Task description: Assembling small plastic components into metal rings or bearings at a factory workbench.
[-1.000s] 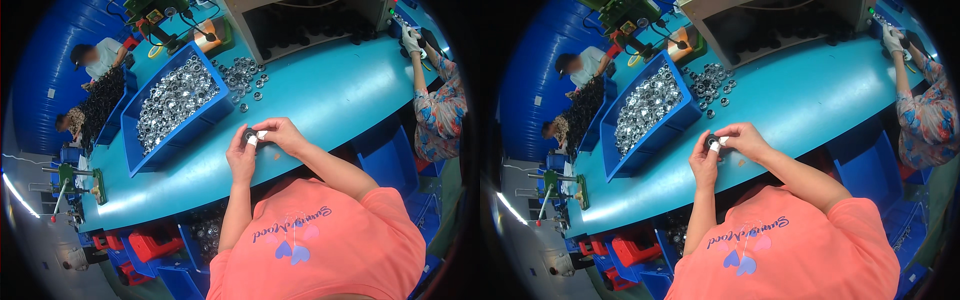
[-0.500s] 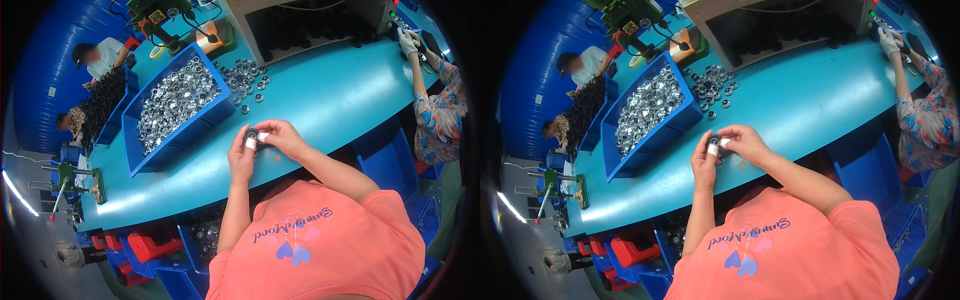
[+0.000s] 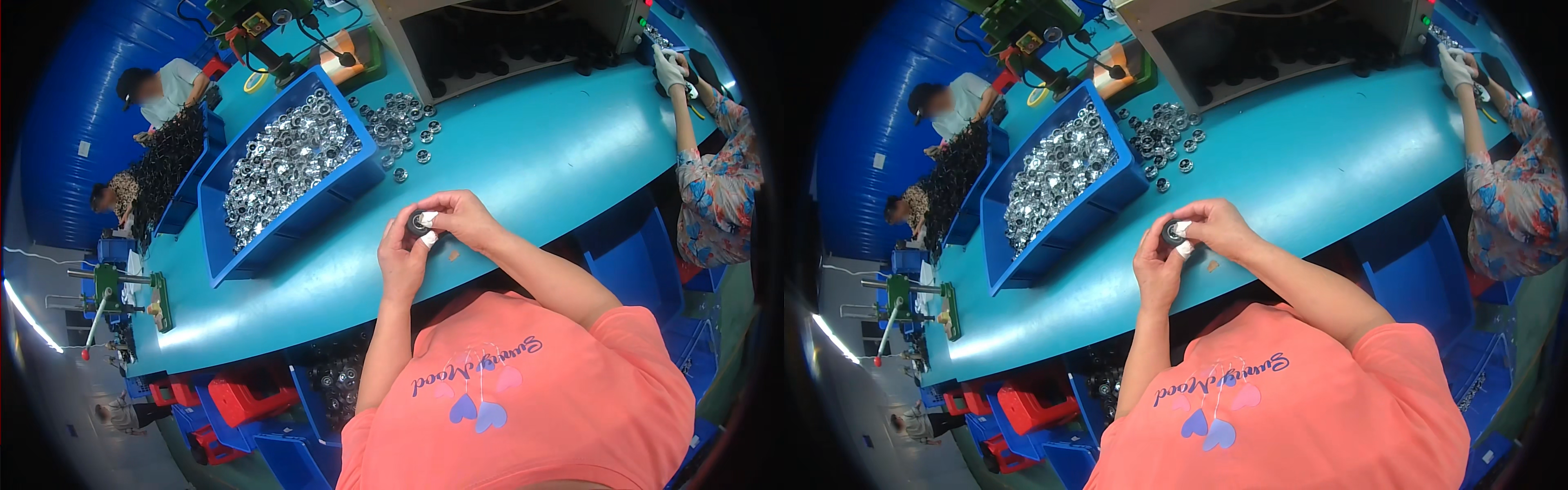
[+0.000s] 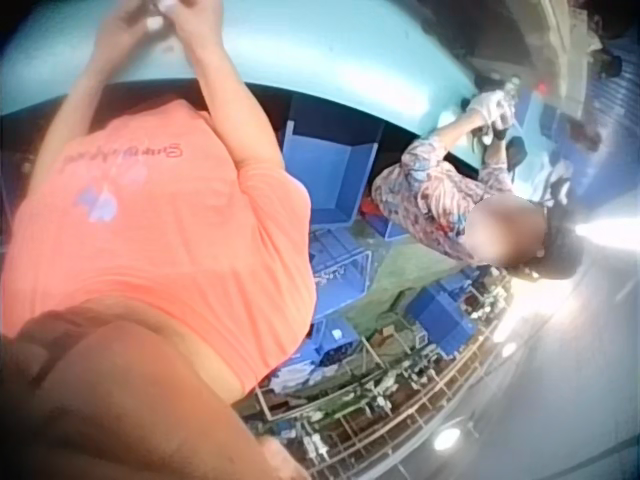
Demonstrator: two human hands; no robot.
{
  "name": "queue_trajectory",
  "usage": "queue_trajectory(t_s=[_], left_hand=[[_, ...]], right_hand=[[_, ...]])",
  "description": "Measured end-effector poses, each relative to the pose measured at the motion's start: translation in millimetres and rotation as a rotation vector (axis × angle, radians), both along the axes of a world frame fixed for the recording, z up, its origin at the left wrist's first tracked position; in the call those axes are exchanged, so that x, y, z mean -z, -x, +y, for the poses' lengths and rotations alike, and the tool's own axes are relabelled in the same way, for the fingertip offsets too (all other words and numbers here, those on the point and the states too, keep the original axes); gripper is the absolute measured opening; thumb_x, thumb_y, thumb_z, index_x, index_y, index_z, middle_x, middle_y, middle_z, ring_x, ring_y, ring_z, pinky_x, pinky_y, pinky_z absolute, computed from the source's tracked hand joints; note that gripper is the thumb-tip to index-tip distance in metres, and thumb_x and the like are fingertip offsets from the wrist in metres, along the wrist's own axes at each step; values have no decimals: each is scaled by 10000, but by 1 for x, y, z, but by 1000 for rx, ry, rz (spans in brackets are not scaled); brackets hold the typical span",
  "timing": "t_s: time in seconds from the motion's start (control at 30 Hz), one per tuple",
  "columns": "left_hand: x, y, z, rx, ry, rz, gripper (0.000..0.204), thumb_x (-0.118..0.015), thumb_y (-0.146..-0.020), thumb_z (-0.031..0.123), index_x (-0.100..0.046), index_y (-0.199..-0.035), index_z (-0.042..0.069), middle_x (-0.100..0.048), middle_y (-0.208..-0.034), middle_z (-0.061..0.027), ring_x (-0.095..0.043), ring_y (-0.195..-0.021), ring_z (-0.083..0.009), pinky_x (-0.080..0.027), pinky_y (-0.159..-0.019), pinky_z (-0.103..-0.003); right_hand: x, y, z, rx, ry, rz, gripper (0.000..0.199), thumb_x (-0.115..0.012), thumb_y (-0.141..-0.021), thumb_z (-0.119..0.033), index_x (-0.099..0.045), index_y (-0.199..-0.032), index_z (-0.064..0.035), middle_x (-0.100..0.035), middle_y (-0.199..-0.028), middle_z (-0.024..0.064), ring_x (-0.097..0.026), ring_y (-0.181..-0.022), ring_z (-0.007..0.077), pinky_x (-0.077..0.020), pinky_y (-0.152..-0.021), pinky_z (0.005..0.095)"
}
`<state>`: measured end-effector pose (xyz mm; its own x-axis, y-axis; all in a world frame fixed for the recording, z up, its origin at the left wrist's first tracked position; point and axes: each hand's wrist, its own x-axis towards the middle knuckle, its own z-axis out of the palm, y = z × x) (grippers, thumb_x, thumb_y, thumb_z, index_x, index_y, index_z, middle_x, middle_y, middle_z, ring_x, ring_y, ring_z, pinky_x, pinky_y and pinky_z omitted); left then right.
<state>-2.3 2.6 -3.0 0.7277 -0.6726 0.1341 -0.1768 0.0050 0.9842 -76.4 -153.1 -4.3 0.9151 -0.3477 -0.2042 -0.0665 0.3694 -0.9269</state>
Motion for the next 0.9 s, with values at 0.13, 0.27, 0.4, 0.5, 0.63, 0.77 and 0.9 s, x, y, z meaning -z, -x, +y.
queue_trajectory(t_s=[0.13, 0.27, 0.4, 0.5, 0.63, 0.77, 0.9], left_hand=[[-1, 3, -2, -17, 21, -4, 515, -703, -904, -82, -598, -1400, 7, -630, -1246, -70, -658, -1114, -168, -577, -941, -313], [5, 0, -2, -13, 97, 64, 448, -678, -949, -27, -605, -1389, 11, -665, -1201, -70, -670, -1010, -133, -574, -814, -277], [-1, -2, 2, -65, 70, 196, 376, -635, -979, -18, -636, -1353, 17, -699, -1153, -57, -666, -980, -108, -554, -747, -246], [5, 2, -4, -117, 65, 147, 360, -598, -968, -45, -648, -1320, 9, -686, -1178, -80, -676, -999, -138, -562, -817, -279], [15, 1, -8, -143, 67, 36, 363, -606, -975, -40, -635, -1334, 0, -685, -1174, -69, -665, -1019, -124, -546, -818, -255], [11, -1, -5, -45, 79, 65, 472, -628, -951, -75, -572, -1413, 1, -664, -1230, -78, -661, -1085, -141, -560, -902, -279], [11, -1, -1, 27, 55, 88, 621, -676, -909, -106, -496, -1491, 14, -611, -1330, -100, -656, -1159, -180, -567, -990, -323]], right_hand=[[1, 0, -2, -6, -46, -30, 329, -669, -901, -26, -697, -1222, 38, -746, -1052, 121, -721, -891, 156, -595, -766, 297], [-9, 2, 1, -7, -39, -21, 288, -664, -943, -36, -697, -1218, 44, -747, -1052, 118, -728, -914, 165, -601, -778, 299], [-12, 3, 2, 20, -171, -76, 252, -652, -994, -54, -710, -1221, 40, -748, -1068, 109, -730, -942, 167, -610, -810, 298], [1, 3, 3, 65, -9, -116, 250, -656, -1003, -66, -722, -1224, 30, -748, -1090, 107, -732, -944, 164, -617, -840, 304], [-2, 2, 6, 91, 15, -117, 256, -657, -1003, -72, -724, -1230, 26, -750, -1085, 107, -733, -936, 160, -618, -855, 306], [-1, 2, 1, 76, -78, -55, 265, -676, -995, -85, -722, -1233, 23, -752, -1068, 101, -736, -931, 160, -611, -822, 299], [-9, 3, -4, 25, -169, -25, 261, -700, -961, -81, -727, -1201, 17, -750, -1044, 90, -732, -919, 153, -600, -787, 303]])
